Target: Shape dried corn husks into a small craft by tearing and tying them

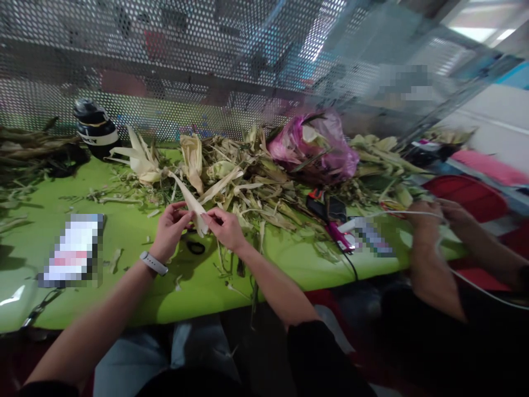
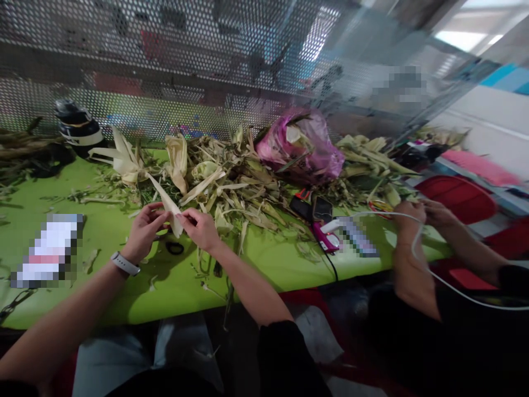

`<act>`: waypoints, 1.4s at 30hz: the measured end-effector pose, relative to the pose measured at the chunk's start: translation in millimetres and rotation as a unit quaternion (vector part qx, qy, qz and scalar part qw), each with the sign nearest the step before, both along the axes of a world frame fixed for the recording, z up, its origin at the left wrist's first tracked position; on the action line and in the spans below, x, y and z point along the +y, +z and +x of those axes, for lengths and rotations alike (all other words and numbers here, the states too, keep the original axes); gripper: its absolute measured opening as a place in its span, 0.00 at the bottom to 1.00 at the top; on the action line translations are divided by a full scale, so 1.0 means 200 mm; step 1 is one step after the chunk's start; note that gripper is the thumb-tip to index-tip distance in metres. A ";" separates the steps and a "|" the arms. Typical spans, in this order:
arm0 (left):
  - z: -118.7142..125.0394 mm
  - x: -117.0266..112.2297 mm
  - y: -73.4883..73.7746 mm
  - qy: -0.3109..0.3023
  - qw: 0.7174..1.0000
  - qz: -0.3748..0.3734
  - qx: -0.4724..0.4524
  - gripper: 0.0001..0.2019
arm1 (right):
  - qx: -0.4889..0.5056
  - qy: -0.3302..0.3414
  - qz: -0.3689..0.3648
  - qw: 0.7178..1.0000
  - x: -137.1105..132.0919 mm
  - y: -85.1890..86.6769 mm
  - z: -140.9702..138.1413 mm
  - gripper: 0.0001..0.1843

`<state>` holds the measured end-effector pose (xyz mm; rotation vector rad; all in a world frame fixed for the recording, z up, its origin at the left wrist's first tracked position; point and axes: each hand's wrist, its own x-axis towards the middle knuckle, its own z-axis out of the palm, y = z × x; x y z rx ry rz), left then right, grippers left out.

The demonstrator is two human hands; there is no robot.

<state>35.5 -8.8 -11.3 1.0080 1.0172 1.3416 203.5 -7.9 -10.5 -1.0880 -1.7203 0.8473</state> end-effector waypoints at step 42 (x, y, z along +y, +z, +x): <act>-0.03 0.02 0.00 -0.097 0.986 0.052 0.122 0.17 | 0.124 0.038 -0.106 0.986 0.04 -0.01 0.01 0.15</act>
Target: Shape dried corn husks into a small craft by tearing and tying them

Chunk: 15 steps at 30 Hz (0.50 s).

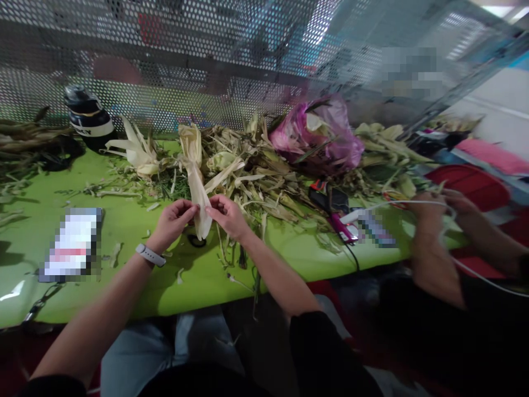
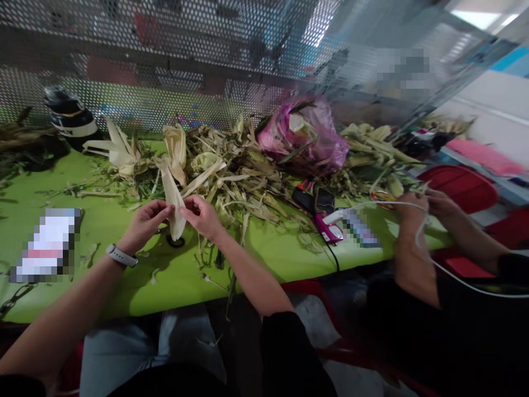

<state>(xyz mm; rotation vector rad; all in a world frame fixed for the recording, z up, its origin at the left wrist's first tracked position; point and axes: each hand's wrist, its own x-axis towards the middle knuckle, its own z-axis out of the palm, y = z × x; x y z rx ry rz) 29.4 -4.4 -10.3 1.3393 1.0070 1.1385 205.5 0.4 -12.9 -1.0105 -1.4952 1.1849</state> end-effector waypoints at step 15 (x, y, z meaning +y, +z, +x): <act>-0.02 0.01 -0.03 -0.043 0.999 0.005 0.031 0.15 | -0.100 -0.014 0.072 0.992 0.01 0.00 0.02 0.16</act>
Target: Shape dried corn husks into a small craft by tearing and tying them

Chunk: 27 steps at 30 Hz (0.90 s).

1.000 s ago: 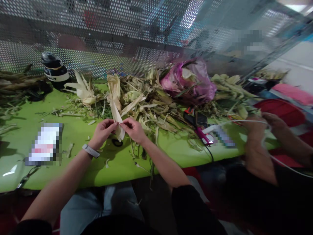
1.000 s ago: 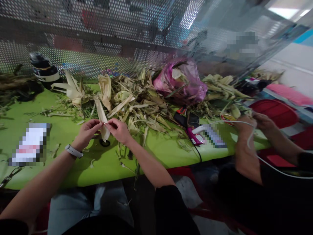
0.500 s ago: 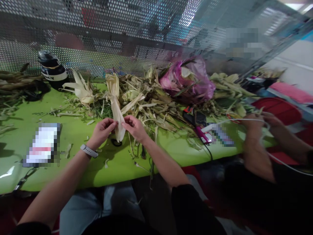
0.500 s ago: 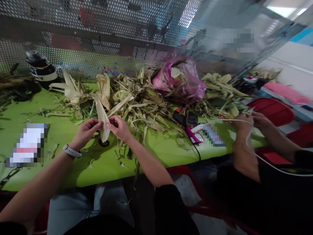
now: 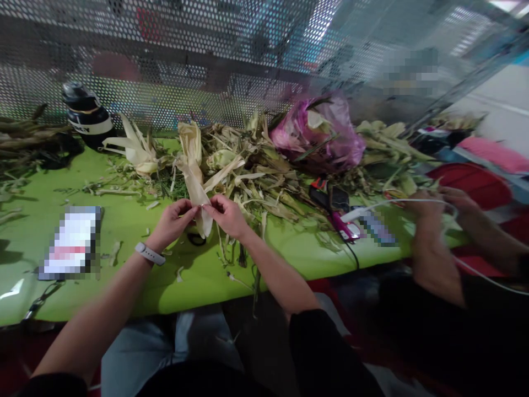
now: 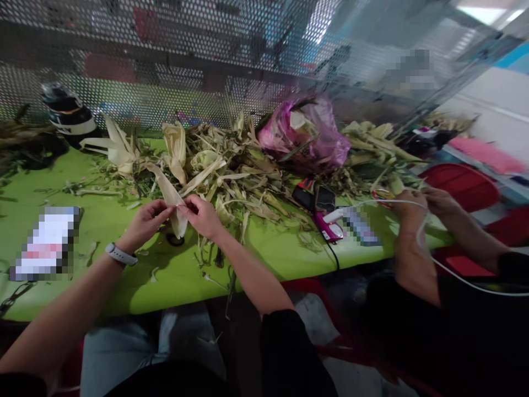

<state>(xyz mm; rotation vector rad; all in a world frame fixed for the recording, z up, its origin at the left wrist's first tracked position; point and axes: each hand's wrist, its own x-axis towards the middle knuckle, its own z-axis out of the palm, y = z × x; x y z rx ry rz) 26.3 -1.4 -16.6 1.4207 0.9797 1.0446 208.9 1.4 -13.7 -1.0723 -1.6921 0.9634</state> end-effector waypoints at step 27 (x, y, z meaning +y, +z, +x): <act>0.02 -0.02 0.01 0.065 0.968 0.138 0.198 0.09 | -0.419 -0.092 0.272 0.861 -0.04 -0.03 -0.03 0.20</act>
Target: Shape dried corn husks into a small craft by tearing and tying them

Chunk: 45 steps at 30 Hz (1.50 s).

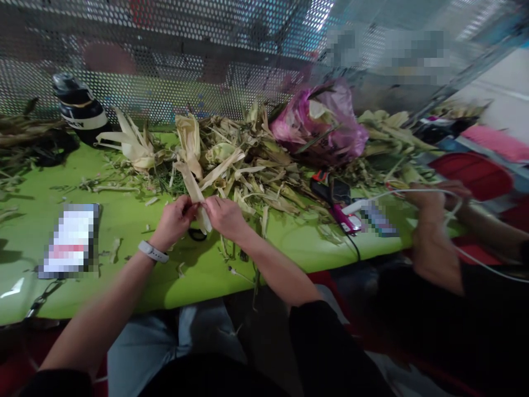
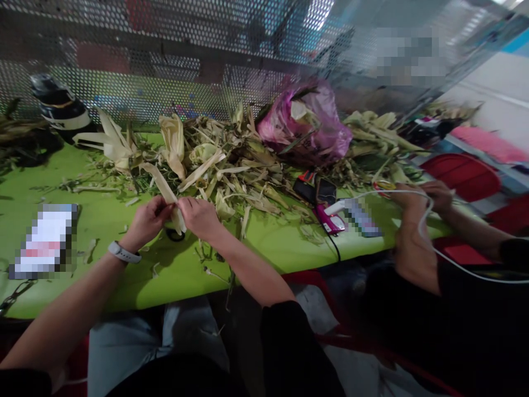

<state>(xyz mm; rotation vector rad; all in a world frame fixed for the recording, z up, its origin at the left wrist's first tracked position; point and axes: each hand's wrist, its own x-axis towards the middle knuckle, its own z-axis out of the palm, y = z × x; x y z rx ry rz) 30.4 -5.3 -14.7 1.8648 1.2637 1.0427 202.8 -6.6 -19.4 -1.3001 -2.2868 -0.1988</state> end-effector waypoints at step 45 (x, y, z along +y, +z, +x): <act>-0.10 0.03 0.12 0.038 0.952 -0.096 -0.287 0.17 | -0.130 0.067 -0.299 0.943 -0.03 0.08 -0.04 0.21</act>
